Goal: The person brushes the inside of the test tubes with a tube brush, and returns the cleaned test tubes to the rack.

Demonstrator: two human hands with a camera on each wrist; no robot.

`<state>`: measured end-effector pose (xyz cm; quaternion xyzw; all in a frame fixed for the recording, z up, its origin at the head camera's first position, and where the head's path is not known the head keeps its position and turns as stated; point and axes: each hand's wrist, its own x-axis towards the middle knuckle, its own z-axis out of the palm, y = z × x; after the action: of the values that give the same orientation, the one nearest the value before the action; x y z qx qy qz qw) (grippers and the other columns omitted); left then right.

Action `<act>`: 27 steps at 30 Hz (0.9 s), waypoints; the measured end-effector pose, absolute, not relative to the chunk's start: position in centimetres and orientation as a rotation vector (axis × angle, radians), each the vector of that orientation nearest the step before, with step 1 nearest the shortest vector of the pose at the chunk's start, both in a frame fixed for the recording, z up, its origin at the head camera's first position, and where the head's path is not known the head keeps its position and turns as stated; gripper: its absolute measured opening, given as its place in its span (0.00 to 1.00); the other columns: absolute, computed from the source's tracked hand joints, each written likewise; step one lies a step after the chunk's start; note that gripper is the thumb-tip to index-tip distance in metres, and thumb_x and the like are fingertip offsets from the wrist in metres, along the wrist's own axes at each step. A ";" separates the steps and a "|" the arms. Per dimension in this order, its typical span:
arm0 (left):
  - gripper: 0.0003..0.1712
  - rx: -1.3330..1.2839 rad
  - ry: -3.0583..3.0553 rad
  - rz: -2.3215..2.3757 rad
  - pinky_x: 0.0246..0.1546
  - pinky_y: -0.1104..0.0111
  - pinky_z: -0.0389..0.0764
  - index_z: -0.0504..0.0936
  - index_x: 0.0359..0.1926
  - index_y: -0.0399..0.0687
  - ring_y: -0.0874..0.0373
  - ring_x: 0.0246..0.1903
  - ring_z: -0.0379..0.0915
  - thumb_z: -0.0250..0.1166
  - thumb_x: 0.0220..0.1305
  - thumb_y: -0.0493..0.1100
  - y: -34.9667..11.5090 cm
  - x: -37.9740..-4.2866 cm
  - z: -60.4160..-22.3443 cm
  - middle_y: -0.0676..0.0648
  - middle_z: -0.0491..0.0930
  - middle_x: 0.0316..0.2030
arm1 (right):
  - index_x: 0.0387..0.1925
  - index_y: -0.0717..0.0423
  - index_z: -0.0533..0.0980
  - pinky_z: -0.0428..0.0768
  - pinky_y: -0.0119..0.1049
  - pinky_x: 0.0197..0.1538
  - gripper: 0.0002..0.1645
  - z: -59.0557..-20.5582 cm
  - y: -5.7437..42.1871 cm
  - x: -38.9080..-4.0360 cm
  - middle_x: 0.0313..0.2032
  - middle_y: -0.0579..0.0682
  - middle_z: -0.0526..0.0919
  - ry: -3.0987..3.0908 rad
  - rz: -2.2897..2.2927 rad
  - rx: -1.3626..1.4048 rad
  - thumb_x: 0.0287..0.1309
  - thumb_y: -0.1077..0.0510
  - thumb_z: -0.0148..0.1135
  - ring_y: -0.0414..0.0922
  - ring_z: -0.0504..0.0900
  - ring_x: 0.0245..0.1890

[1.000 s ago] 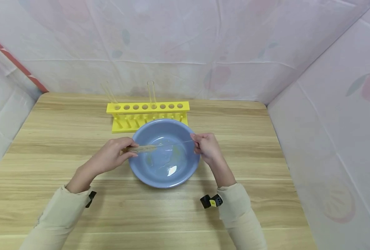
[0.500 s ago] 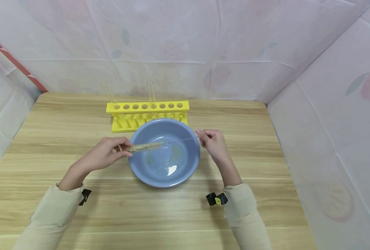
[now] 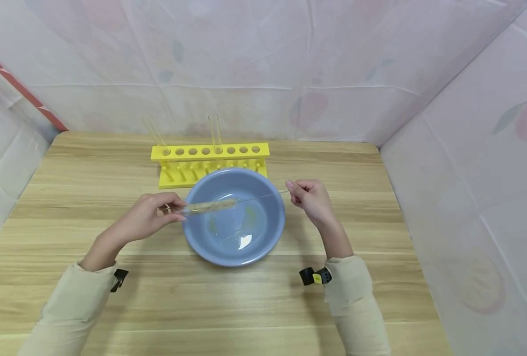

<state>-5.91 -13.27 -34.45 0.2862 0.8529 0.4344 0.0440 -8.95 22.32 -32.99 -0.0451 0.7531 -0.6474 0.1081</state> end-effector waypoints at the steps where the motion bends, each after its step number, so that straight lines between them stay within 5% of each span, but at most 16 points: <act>1: 0.09 0.869 2.592 1.337 0.27 0.70 0.77 0.80 0.33 0.40 0.60 0.29 0.75 0.69 0.49 0.33 -13.4 -5.9 -34.5 0.51 0.80 0.28 | 0.11 0.67 0.63 0.55 0.30 0.19 0.26 -33.1 22.5 -9.0 0.10 0.47 0.59 2.295 -1.868 -0.170 0.64 0.60 0.52 0.39 0.56 0.12; 6: 0.07 0.841 2.537 1.345 0.28 0.70 0.78 0.79 0.33 0.40 0.60 0.30 0.75 0.68 0.51 0.34 -14.0 -5.9 -34.7 0.52 0.80 0.29 | 0.11 0.67 0.64 0.56 0.31 0.18 0.27 -33.2 23.2 -9.1 0.10 0.47 0.60 2.469 -1.757 -0.205 0.63 0.58 0.53 0.40 0.57 0.13; 17: 0.09 0.827 2.673 1.243 0.28 0.67 0.77 0.79 0.33 0.38 0.60 0.29 0.75 0.69 0.49 0.32 -13.8 -5.4 -34.4 0.51 0.79 0.28 | 0.06 0.58 0.59 0.48 0.35 0.23 0.29 -32.7 24.4 -9.4 0.08 0.44 0.52 1.825 -1.952 0.139 0.65 0.66 0.44 0.40 0.47 0.11; 23: 0.09 0.816 2.633 1.287 0.28 0.68 0.77 0.80 0.33 0.38 0.59 0.29 0.75 0.69 0.49 0.32 -14.2 -5.4 -34.7 0.51 0.80 0.28 | 0.09 0.62 0.59 0.58 0.30 0.21 0.27 -33.2 24.9 -9.1 0.10 0.47 0.55 2.071 -1.971 -0.041 0.65 0.62 0.48 0.41 0.52 0.12; 27: 0.08 0.787 2.572 1.328 0.27 0.69 0.76 0.80 0.33 0.39 0.59 0.30 0.75 0.68 0.50 0.33 -14.6 -5.4 -34.7 0.51 0.81 0.29 | 0.11 0.67 0.63 0.53 0.33 0.18 0.26 -33.4 25.4 -8.9 0.10 0.48 0.61 2.374 -1.902 -0.177 0.64 0.60 0.51 0.41 0.54 0.13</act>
<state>-5.38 -14.65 -34.71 0.2617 0.8553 0.4415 0.0707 -8.91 25.44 -33.44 -0.0580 0.7784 -0.6234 0.0472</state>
